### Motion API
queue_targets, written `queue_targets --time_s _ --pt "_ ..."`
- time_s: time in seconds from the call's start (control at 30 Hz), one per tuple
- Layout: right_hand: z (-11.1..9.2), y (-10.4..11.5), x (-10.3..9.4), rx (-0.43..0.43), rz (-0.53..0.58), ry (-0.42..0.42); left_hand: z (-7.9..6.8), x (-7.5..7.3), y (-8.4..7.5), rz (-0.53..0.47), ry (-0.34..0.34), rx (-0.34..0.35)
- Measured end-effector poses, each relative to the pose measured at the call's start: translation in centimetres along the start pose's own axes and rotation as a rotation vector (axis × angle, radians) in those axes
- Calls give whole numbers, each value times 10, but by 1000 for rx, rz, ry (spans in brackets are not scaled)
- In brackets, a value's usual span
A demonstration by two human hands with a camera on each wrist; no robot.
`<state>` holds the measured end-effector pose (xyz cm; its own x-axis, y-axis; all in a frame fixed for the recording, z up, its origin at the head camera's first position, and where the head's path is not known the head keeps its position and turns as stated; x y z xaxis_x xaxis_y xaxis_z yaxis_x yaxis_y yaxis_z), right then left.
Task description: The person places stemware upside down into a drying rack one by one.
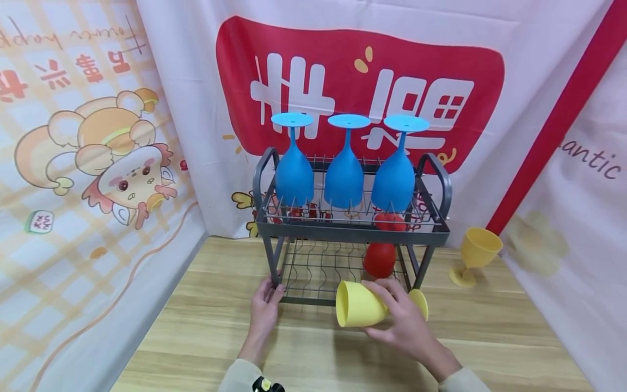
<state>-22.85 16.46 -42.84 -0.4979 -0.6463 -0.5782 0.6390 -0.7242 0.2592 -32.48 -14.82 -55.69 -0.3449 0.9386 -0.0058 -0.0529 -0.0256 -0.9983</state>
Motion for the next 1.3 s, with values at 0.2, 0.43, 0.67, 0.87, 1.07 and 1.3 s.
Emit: queue_targets --time_s 0.2,0.43,0.67,0.87,1.07,1.3 --pt "-1 3 -1 8 -4 -8 -11 -9 -6 158 -95 25" --pt "1 5 -1 12 10 -8 -46 -19 -46 147 -352 247" --pt "6 10 -1 -11 14 -25 -72 27 -91 60 4 411" --pt "8 12 3 -12 -8 6 -94 66 -124 136 324 533" --pt "10 12 8 9 -40 57 -102 85 -131 209 425 571" --pt "13 9 10 46 -49 80 -99 95 -126 246 473 530"
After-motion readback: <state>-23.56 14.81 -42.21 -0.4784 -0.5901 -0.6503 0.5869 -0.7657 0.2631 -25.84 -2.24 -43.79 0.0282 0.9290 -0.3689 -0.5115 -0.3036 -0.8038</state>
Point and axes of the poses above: each hand's wrist, its own z-axis towards the middle knuckle, its own x-axis out of the palm, y = z × x, the point moved 9 cm from there along z, towards the middle knuckle, and after that the axes turned 11 degrees about -y, right-handed, at the moved point
